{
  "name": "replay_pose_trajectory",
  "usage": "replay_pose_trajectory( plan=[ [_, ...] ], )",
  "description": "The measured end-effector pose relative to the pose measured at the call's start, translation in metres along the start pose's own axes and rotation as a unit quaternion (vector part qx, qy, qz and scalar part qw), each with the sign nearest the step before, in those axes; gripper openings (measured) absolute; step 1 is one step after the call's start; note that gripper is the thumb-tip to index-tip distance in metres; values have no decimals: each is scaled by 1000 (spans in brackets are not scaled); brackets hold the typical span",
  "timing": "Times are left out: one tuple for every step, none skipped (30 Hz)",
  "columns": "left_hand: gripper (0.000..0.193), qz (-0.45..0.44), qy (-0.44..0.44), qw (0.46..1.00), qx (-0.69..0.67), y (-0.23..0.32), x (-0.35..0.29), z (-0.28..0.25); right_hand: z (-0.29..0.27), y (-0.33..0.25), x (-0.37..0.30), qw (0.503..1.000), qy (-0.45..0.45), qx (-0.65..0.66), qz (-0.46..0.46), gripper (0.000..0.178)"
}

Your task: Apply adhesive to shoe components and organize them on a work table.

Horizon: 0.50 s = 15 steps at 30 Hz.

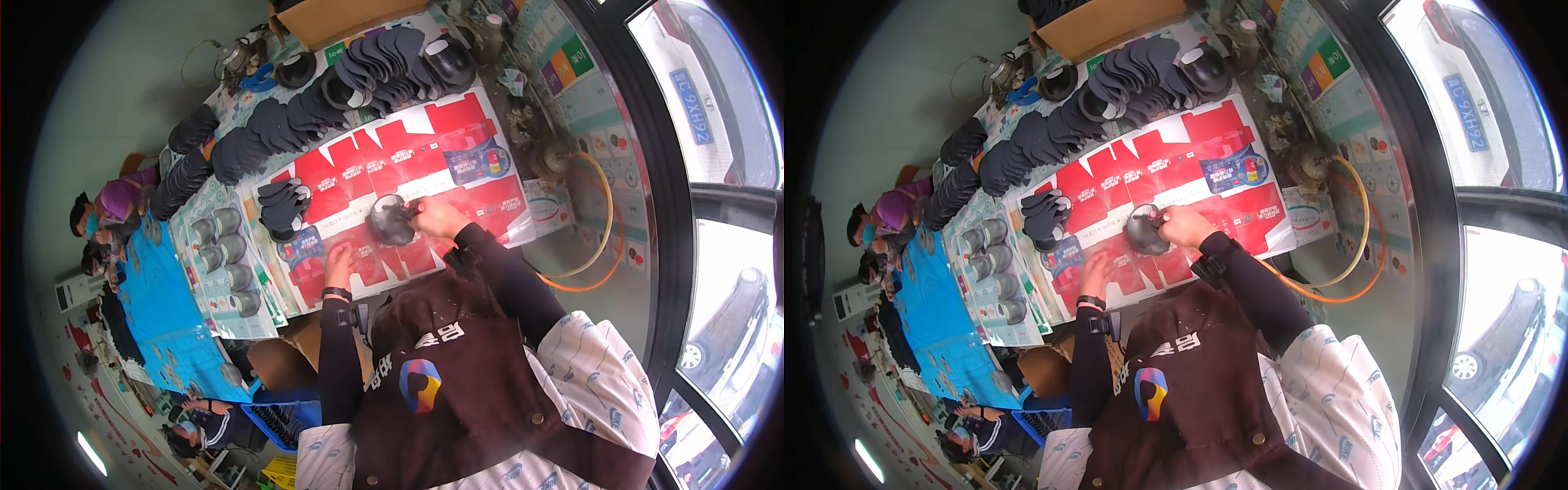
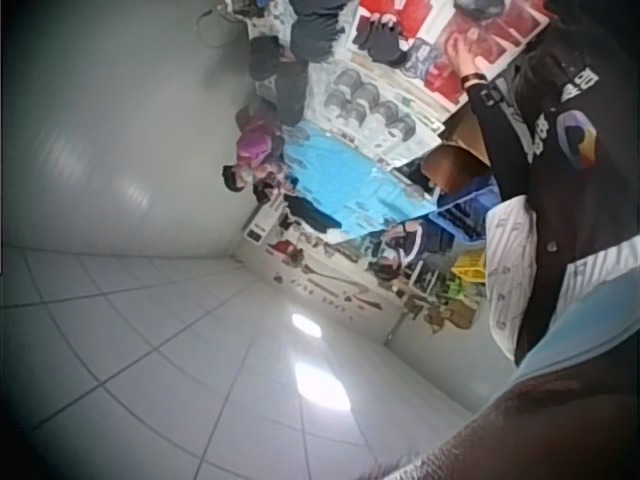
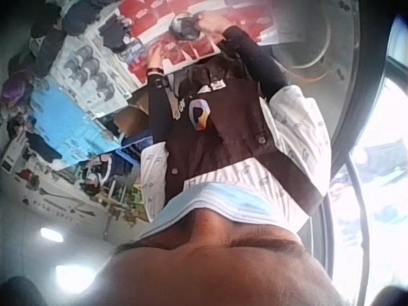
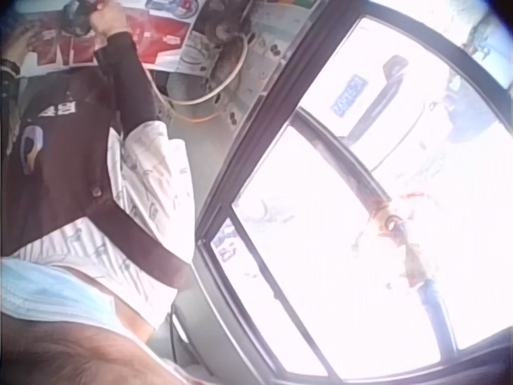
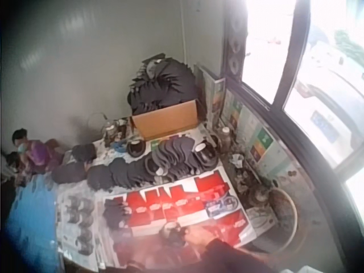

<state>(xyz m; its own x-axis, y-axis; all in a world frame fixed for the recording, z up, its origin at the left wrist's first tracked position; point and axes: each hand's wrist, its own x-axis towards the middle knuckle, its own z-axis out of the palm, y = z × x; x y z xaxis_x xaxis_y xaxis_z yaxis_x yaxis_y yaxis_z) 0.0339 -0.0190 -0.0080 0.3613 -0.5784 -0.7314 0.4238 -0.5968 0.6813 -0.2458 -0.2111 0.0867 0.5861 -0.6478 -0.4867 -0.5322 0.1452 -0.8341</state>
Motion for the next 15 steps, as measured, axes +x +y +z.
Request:
replay_pose_trajectory(
  plan=[
    [33,-3,1,1000,3,1,0,1,0,0,0,998,-43,-36,-6,31],
    [33,-2,0,1000,4,1,0,2,-1,0,-1,999,-37,-35,-4,31],
    [34,1,1,1000,-4,2,1,2,-2,1,-2,997,-28,-68,-2,29],
    [34,-5,6,1000,-14,2,1,3,-3,1,-3,994,-20,-110,4,28],
    [34,3,3,1000,-12,2,2,3,-4,1,-4,995,-21,-101,0,28],
    [35,6,4,1000,-2,2,4,4,-5,1,-5,998,23,-54,0,30],
    [36,-1,15,1000,7,1,5,5,-5,1,-6,998,67,-6,1,31],
    [36,8,5,1000,9,0,7,6,-6,1,-6,998,64,-3,-6,34],
    [33,7,18,1000,10,-1,10,7,-4,1,-7,998,59,-11,-5,34],
    [31,7,31,999,13,-2,12,8,-2,0,-8,999,28,-31,-25,31],
    [31,7,29,999,12,-3,16,9,0,1,-8,998,-2,-51,-44,32],
    [30,12,27,999,16,-4,20,11,1,1,-9,998,-1,-51,-45,32],
    [30,5,30,999,24,-4,23,12,3,2,-10,995,-20,-90,-44,31],
    [30,16,26,999,19,-4,26,12,3,3,-10,990,-47,-129,-34,34],
    [31,9,17,999,39,-4,29,13,2,5,-12,990,-42,-129,-43,34]
  ],
)
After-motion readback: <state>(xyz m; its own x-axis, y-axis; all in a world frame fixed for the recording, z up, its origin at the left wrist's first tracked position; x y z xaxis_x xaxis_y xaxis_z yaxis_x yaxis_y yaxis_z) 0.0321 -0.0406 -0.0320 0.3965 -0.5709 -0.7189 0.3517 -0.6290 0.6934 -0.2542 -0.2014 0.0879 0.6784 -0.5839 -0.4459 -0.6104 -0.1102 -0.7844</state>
